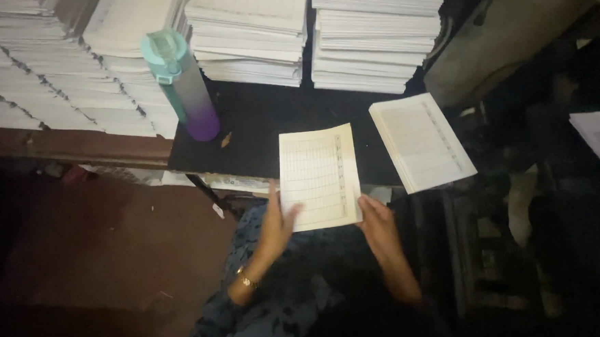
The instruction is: The person sorts through stacks of lined paper sheets on a table. They pick up sheets, flip through them, and place them into separate piles, occasionally adjusting the stacks.
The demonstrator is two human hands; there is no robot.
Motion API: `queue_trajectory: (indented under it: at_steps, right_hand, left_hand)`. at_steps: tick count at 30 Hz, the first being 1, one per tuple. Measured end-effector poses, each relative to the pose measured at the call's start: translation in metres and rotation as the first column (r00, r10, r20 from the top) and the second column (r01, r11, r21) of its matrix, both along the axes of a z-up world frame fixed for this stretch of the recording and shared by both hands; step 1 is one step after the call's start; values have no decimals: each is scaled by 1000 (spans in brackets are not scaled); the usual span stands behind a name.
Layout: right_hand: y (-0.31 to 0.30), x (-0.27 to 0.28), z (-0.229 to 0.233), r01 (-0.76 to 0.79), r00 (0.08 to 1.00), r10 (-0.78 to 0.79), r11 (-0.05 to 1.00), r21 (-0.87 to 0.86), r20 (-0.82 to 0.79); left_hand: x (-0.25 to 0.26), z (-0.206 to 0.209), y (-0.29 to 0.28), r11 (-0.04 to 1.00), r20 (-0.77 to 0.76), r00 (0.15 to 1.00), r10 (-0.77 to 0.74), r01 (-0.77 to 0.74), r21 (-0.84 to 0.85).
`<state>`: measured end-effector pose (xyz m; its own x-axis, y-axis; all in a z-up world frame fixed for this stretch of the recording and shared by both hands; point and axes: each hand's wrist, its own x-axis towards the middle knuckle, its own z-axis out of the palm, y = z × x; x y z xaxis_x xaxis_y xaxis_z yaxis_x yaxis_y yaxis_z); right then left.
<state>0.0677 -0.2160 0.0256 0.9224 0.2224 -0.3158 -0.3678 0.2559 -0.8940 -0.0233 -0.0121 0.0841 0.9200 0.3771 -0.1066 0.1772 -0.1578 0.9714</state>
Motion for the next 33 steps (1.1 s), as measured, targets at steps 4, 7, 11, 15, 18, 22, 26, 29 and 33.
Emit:
queue_trajectory:
  at_steps: [4,7,11,15,18,22,26,29,33]
  right_hand:
    - [1,23,-71,-49,999,43,969,241,29]
    - [3,26,-70,-113,994,109,957,266,29]
    - [-10,12,-39,-1,1000,0,998,67,21]
    - [-36,11,-21,284,837,86,775,-564,541]
    - [-73,48,-18,752,513,172,382,-537,841]
    - [-71,70,-17,708,488,262,439,-553,833]
    - [-73,93,-41,719,519,361,305,-624,775]
    - [-81,87,-44,698,562,380,258,-668,735]
    - [-82,82,-40,725,573,419,142,-674,704]
  left_hand:
    - [-7,-20,-1,940,110,944,-311,323,-109]
    - [19,-98,-7,810,297,901,-316,420,-410]
    - [2,-198,1,869,-171,985,1,-85,-487]
    - [7,5,2,786,-322,931,173,-328,-524]
    - [5,-70,0,805,-373,905,205,-373,-461]
    - [12,-68,-6,861,-277,943,183,-289,-417]
    - [17,-42,-1,909,-335,936,103,-225,-350]
    - [2,-45,-5,925,-372,927,48,-182,-335]
    - [2,-8,-7,933,-304,952,32,-138,-333]
